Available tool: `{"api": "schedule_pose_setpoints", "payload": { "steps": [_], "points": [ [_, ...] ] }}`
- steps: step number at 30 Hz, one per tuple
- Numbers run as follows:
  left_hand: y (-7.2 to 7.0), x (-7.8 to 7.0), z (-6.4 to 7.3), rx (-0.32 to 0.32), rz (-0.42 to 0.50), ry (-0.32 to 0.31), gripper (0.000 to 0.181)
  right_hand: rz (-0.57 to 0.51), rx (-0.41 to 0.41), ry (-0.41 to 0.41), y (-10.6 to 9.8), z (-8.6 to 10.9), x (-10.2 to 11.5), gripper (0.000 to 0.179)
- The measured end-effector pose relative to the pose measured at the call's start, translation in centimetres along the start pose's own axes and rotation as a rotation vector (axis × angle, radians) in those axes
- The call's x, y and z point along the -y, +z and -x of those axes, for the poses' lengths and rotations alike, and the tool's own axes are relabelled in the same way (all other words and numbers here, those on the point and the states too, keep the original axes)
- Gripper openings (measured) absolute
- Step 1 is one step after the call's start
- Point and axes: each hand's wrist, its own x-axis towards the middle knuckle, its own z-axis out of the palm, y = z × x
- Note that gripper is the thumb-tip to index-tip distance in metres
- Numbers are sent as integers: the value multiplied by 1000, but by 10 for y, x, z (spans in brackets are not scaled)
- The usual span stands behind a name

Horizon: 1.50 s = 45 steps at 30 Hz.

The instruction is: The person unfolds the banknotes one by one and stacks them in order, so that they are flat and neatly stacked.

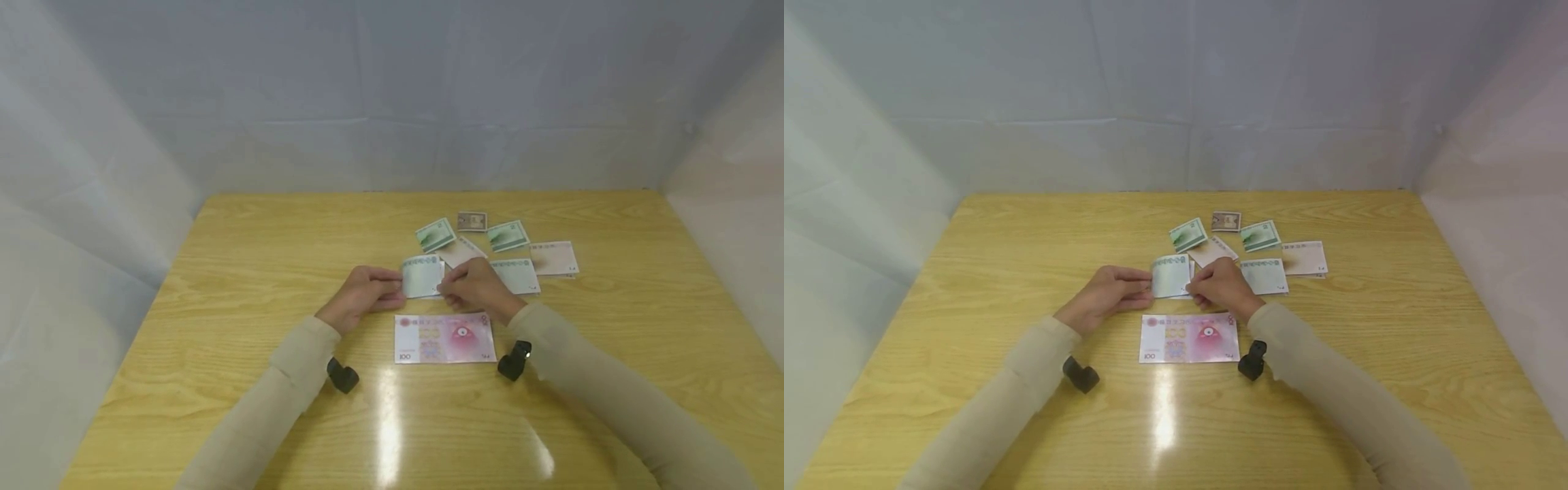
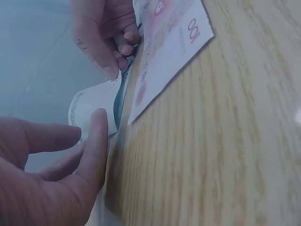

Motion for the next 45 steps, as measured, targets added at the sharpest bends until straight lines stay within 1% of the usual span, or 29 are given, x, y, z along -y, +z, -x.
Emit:
{"api": "schedule_pose_setpoints", "payload": {
  "steps": [4,11,15,19,23,28,31,35,38,42,45],
  "points": [
    [1,-3,1,-12,-8,11,35,-3,6,4,-1,1,2,15],
    [-2,-3,-2,-113,-29,47,33,-16,24,12,-1,2,5,17],
    [-2,-4,-2,-136,-54,70,35,-40,36,5,-1,2,5,18],
    [-1,-5,-2,-135,-82,80,35,-71,64,-22,-2,3,5,18],
    [-1,-7,0,-132,-90,86,35,-102,85,-61,-5,7,7,17],
    [-2,-12,3,-131,-91,103,34,-86,74,-97,-9,12,12,22],
    [-2,-14,5,-128,-106,108,33,-106,71,-113,-11,14,14,27],
    [-1,-14,8,-118,-127,114,32,-181,65,-99,-11,15,17,35],
    [0,-14,10,-101,-129,125,30,-218,61,-76,-11,16,19,37],
    [3,-14,15,-75,-126,144,27,-224,76,-89,-14,18,17,35],
    [5,-13,17,-71,-137,173,26,-222,82,-99,-17,20,15,34]
  ]
}}
